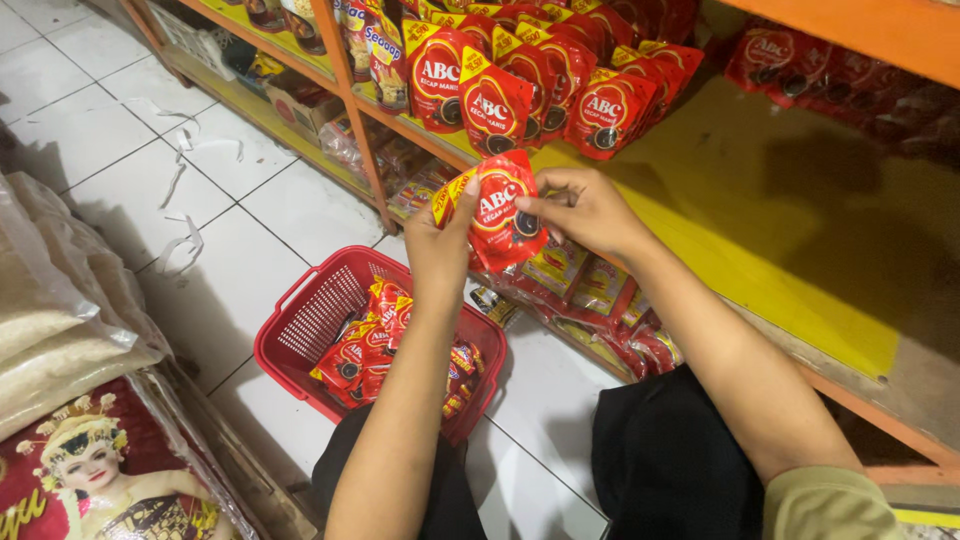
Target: The person organizes packets of sauce on a grocery store shelf, picking them up from a red basket and placing them into rows on the shelf.
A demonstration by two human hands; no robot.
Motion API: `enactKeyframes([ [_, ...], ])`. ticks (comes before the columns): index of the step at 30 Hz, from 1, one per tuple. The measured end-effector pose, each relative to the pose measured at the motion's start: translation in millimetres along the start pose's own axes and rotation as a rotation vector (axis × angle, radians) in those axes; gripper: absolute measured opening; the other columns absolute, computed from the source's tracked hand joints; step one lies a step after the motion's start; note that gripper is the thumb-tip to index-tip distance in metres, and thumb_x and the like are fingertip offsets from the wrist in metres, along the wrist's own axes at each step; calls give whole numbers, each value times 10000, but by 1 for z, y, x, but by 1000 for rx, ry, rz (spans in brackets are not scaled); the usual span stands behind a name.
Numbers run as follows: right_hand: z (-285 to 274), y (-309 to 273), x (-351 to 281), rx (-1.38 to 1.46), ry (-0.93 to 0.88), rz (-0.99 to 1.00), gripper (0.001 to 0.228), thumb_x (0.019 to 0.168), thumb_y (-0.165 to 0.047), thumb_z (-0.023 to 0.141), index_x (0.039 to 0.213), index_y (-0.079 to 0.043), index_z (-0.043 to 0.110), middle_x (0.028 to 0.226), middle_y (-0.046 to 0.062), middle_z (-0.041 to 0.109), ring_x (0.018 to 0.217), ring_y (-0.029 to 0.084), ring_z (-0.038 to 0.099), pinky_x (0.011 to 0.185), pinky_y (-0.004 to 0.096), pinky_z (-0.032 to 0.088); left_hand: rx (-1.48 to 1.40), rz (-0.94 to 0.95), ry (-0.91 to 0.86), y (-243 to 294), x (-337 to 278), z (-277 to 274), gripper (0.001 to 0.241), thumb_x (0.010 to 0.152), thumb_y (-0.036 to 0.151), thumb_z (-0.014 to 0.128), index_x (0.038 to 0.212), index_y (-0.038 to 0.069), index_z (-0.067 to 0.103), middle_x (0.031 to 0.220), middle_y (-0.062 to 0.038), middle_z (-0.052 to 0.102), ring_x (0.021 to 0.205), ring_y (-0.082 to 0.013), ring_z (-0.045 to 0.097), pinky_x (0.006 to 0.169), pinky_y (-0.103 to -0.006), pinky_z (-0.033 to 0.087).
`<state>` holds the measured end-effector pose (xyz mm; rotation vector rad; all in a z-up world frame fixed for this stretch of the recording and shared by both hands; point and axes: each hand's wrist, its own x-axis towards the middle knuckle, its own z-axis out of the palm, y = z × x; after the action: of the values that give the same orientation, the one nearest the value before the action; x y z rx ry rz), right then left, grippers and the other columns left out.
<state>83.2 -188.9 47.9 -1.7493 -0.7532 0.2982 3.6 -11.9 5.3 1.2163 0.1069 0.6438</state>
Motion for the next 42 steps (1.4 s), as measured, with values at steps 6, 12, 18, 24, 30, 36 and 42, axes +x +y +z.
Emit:
enactKeyframes([
  [6, -26, 37, 27, 75, 347, -206, 158, 1053, -190, 672, 1024, -35, 684, 846, 25, 724, 613, 57, 618, 530, 221, 446, -3, -10, 71, 11, 0, -4, 309, 994, 323, 688, 968, 23, 758, 808, 33, 707, 679, -27, 583, 619, -231, 486],
  [12, -61, 102, 58, -44, 664, -190, 195, 1032, -214, 676, 1085, -29, 650, 890, 45, 749, 674, 99, 719, 597, 254, 560, 3, -6, 66, 13, -3, -7, 310, 1005, 328, 684, 956, 30, 753, 798, 49, 677, 692, -23, 542, 634, -232, 463],
  [18, -72, 144, 77, -578, 783, -182, 518, 727, -258, 982, 994, 8, 626, 799, 130, 713, 663, 227, 696, 641, 350, 565, 43, -21, 85, 14, -3, -8, 322, 988, 346, 682, 953, 35, 759, 788, 52, 675, 699, -24, 543, 651, -231, 474],
  [24, -63, 154, 84, -558, 890, -155, 510, 742, -211, 974, 1023, 7, 609, 818, 138, 719, 707, 234, 727, 664, 376, 575, 60, -33, 86, 14, -3, -7, 334, 992, 352, 681, 932, 30, 750, 788, 47, 680, 697, -26, 548, 652, -234, 481],
  [30, -62, 153, 81, -571, 867, -269, 595, 720, -205, 974, 1107, 17, 581, 902, 127, 720, 750, 251, 735, 672, 377, 590, 35, -71, 74, 16, -5, -7, 321, 978, 356, 684, 917, 48, 749, 773, 52, 678, 673, -25, 549, 633, -232, 473],
  [36, -44, 79, 51, -315, 938, -400, 527, 876, -176, 929, 1219, -36, 554, 1040, 106, 626, 830, 188, 643, 704, 312, 560, 24, -29, 29, 14, -3, -9, 342, 1001, 356, 697, 897, 31, 731, 765, 53, 652, 655, -29, 528, 602, -244, 447],
  [42, 9, 19, 7, 111, -167, -55, 326, 966, -212, 703, 1268, -94, 671, 917, -26, 692, 651, 38, 620, 570, 216, 493, 13, -95, -84, 8, -3, -1, 328, 968, 352, 698, 1000, 31, 760, 831, 26, 711, 703, -36, 610, 649, -233, 508],
])
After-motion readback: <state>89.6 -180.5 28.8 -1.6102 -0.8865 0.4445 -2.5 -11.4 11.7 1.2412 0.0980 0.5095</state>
